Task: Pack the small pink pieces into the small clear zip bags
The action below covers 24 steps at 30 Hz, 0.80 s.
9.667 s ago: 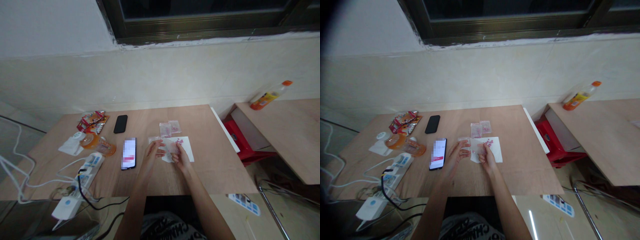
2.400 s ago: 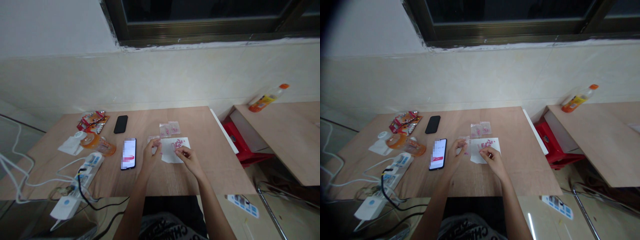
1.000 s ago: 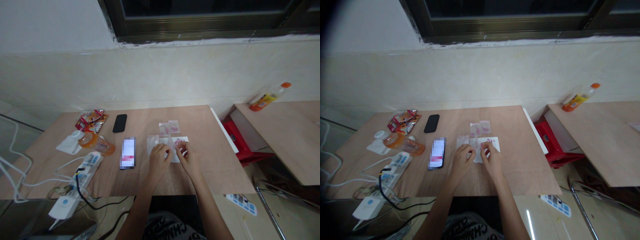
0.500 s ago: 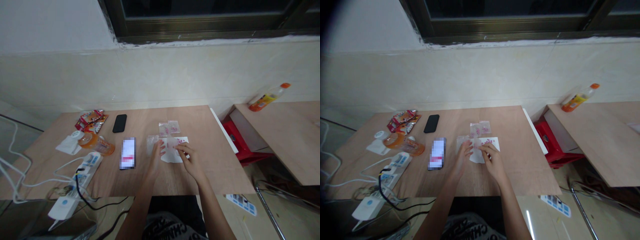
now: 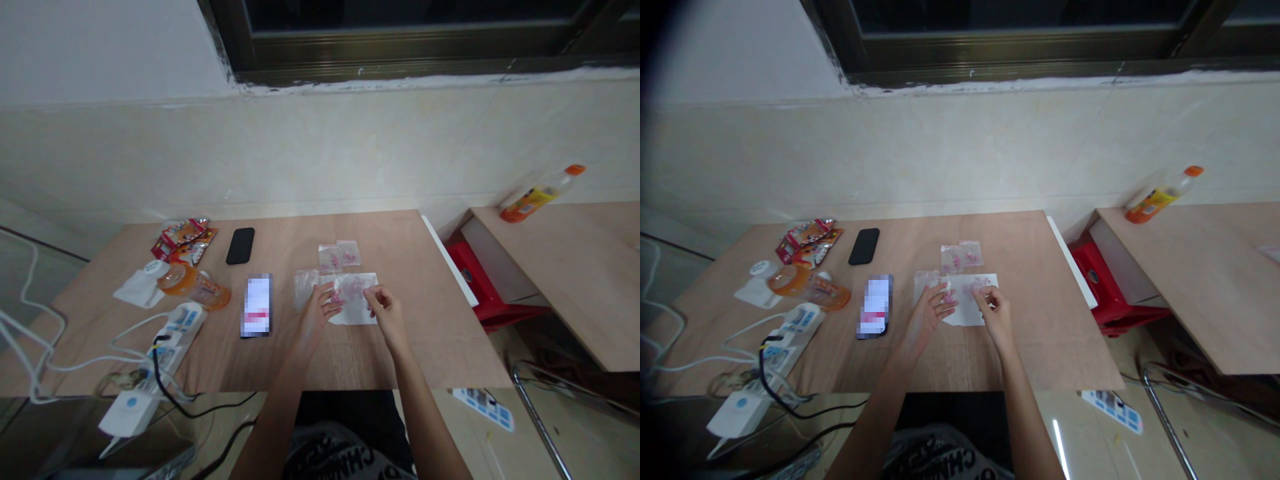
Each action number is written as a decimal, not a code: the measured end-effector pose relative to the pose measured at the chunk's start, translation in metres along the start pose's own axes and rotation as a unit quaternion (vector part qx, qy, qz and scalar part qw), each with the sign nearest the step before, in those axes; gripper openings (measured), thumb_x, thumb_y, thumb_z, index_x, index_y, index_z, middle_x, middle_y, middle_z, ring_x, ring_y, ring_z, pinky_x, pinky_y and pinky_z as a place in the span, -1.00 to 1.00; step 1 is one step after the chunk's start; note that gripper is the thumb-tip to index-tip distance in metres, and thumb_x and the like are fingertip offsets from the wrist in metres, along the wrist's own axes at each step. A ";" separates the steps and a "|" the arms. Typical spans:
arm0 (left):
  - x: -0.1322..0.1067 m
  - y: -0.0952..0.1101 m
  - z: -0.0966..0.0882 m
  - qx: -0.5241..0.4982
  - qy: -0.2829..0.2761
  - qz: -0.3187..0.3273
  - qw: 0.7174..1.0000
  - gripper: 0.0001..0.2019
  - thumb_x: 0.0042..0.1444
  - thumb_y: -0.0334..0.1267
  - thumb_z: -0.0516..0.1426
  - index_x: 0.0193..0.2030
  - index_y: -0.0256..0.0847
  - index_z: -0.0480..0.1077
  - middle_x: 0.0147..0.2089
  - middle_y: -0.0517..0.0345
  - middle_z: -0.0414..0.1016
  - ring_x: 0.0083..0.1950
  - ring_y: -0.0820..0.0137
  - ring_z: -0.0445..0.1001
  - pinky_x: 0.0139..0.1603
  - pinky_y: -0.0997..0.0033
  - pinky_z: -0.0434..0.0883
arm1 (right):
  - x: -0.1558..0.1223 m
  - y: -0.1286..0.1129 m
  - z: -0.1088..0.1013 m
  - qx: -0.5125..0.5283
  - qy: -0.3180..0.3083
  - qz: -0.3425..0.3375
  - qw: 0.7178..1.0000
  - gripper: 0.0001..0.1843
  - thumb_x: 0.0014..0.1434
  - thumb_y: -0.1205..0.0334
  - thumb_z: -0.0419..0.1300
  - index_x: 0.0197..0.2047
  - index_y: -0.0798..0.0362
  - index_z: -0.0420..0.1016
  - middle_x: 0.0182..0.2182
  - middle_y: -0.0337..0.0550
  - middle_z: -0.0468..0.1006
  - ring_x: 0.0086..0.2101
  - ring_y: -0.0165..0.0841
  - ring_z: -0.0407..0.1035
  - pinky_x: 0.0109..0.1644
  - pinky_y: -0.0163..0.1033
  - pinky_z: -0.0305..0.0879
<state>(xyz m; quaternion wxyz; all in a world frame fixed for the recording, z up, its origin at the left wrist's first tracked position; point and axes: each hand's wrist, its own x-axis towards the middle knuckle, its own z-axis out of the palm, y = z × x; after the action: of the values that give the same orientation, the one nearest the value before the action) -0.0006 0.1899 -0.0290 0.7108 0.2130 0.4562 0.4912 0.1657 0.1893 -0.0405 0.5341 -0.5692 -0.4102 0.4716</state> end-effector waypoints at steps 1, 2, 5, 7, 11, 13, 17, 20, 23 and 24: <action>-0.002 0.001 0.001 0.000 -0.004 0.005 1.000 -0.53 0.22 0.12 0.01 0.00 -0.23 0.42 -0.06 -0.04 0.50 -0.20 0.34 0.56 -0.06 0.28 0.44 | 0.000 0.002 0.002 0.011 -0.002 0.006 1.000 -0.55 -0.05 -0.20 0.30 -0.52 0.02 0.35 -0.66 -0.35 0.22 -0.63 -0.48 0.12 -0.62 -0.37 0.07; -0.004 0.003 0.001 0.000 -0.007 0.009 1.000 -0.54 0.23 0.11 0.01 0.00 -0.23 0.42 -0.05 -0.04 0.50 -0.20 0.34 0.55 -0.05 0.27 0.45 | 0.001 0.003 0.004 0.026 -0.008 0.013 1.000 -0.53 -0.05 -0.21 0.30 -0.53 0.01 0.32 -0.66 -0.36 0.21 -0.64 -0.49 0.11 -0.63 -0.37 0.06; -0.010 0.008 0.002 0.002 -0.013 0.016 1.000 -0.56 0.24 0.07 0.01 0.00 -0.23 0.43 0.00 -0.05 0.49 -0.18 0.35 0.54 -0.04 0.28 0.45 | 0.001 0.006 0.009 0.077 -0.020 0.041 0.996 -0.52 -0.02 -0.24 0.26 -0.52 0.02 0.31 -0.65 -0.38 0.17 -0.65 -0.51 0.06 -0.64 -0.38 0.03; -0.013 0.012 0.002 0.004 -0.016 0.020 1.000 -0.57 0.25 0.07 0.01 -0.01 -0.23 0.44 0.03 -0.06 0.48 -0.16 0.36 0.53 -0.05 0.29 0.45 | 0.000 0.007 0.011 0.109 -0.027 0.070 0.991 -0.52 -0.02 -0.26 0.25 -0.45 0.03 0.39 -0.64 -0.39 0.15 -0.67 -0.53 0.03 -0.66 -0.38 -0.03; -0.019 0.017 0.001 0.007 -0.026 0.032 0.999 -0.56 0.22 0.09 0.02 -0.02 -0.21 0.44 0.03 -0.04 0.49 -0.16 0.34 0.54 -0.06 0.29 0.45 | -0.002 0.007 0.014 0.154 -0.059 0.118 0.979 -0.48 0.00 -0.26 0.22 -0.24 0.05 0.50 -0.64 -0.40 0.17 -0.69 -0.55 -0.06 -0.67 -0.38 -0.20; -0.020 0.020 0.001 0.013 -0.034 0.038 0.999 -0.55 0.20 0.11 0.04 -0.01 -0.19 0.43 0.03 -0.04 0.50 -0.15 0.32 0.54 -0.05 0.27 0.44 | -0.003 0.007 0.016 0.170 -0.068 0.124 0.975 -0.48 0.00 -0.24 0.23 -0.22 0.06 0.50 -0.63 -0.41 0.18 -0.69 -0.57 -0.10 -0.66 -0.38 -0.27; -0.022 0.024 0.001 0.016 -0.040 0.040 0.998 -0.54 0.16 0.14 0.07 -0.03 -0.20 0.44 0.02 -0.05 0.51 -0.16 0.31 0.54 -0.05 0.24 0.44 | -0.004 0.008 0.020 0.198 -0.080 0.129 0.968 -0.52 -0.01 -0.22 0.23 -0.26 0.06 0.48 -0.65 -0.44 0.12 -0.70 -0.58 -0.17 -0.65 -0.38 -0.32; -0.022 0.025 0.002 0.011 -0.033 0.042 0.999 -0.55 0.15 0.13 0.08 -0.06 -0.22 0.45 0.00 -0.05 0.52 -0.18 0.32 0.53 -0.07 0.25 0.44 | -0.004 0.010 0.023 0.226 -0.080 0.152 0.959 -0.55 -0.06 -0.20 0.28 -0.36 0.04 0.42 -0.67 -0.45 0.12 -0.70 -0.59 -0.19 -0.66 -0.37 -0.33; -0.022 0.024 0.001 0.015 -0.027 0.044 0.999 -0.55 0.15 0.12 0.08 -0.07 -0.23 0.44 -0.03 -0.06 0.52 -0.19 0.33 0.52 -0.09 0.27 0.44 | -0.005 0.012 0.026 0.237 -0.078 0.182 0.951 -0.54 -0.09 -0.20 0.30 -0.46 0.03 0.32 -0.69 -0.45 0.10 -0.71 -0.59 -0.21 -0.66 -0.37 -0.35; -0.021 0.024 0.001 0.016 -0.024 0.045 0.999 -0.55 0.15 0.11 0.08 -0.06 -0.23 0.44 -0.03 -0.05 0.52 -0.19 0.34 0.51 -0.10 0.28 0.44 | -0.006 0.012 0.027 0.237 -0.077 0.189 0.950 -0.54 -0.09 -0.20 0.30 -0.48 0.02 0.29 -0.69 -0.45 0.09 -0.71 -0.59 -0.21 -0.66 -0.37 -0.35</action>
<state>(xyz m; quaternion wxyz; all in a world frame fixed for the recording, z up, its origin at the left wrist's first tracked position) -0.0139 0.1810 -0.0013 0.6952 0.2568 0.4363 0.5103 0.1375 0.1885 -0.0518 0.5214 -0.4548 -0.2112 0.6905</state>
